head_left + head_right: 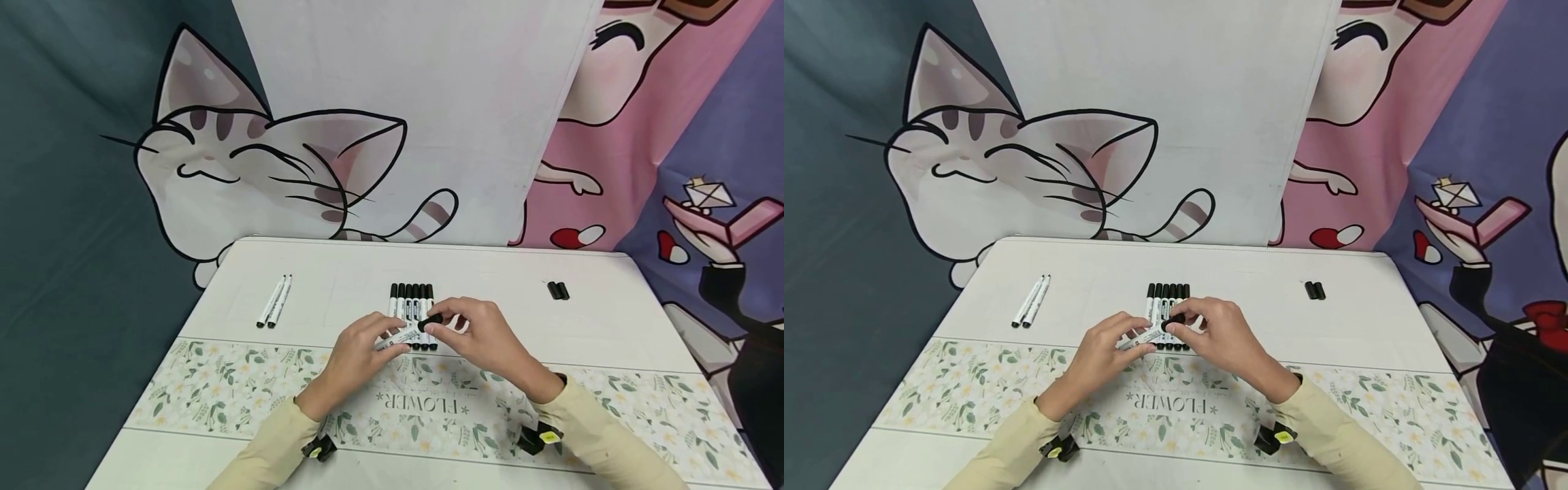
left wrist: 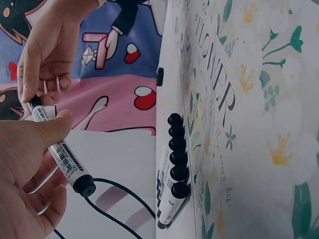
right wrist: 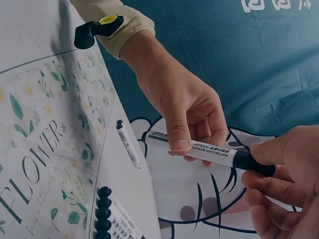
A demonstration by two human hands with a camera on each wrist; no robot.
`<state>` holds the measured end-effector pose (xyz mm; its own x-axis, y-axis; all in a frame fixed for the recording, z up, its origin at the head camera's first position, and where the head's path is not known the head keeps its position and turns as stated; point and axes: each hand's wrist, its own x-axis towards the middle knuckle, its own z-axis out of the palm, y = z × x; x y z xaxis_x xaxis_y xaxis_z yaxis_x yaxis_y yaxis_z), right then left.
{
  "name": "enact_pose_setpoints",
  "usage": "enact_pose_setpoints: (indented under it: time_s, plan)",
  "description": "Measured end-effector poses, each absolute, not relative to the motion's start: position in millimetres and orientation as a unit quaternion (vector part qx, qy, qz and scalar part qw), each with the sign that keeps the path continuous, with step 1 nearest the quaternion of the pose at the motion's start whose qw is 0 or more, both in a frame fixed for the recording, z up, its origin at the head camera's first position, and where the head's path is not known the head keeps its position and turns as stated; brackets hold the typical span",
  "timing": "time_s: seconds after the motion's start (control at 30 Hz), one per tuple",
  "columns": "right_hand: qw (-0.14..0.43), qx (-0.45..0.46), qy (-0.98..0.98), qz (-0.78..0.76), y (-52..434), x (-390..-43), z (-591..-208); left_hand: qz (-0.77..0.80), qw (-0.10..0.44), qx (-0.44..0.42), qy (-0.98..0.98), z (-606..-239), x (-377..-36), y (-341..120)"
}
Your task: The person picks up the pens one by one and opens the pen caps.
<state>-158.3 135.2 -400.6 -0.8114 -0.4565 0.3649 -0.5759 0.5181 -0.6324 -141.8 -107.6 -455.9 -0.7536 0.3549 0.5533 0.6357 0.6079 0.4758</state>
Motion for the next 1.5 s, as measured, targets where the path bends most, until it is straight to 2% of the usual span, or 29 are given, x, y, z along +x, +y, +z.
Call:
enact_pose_setpoints:
  time_s: [0.9, 1.5]
  plan:
    - [0.095, 0.334, -0.845, 0.406, 138.4, -159.4, -408.1, -0.347, 0.215, -0.310, -0.859, -459.7, -143.5, -107.2]
    - [0.129, 0.362, -0.830, 0.403, 139.1, -160.7, -417.7, -0.388, 0.176, -0.323, -0.845, -461.5, -147.7, -109.7]
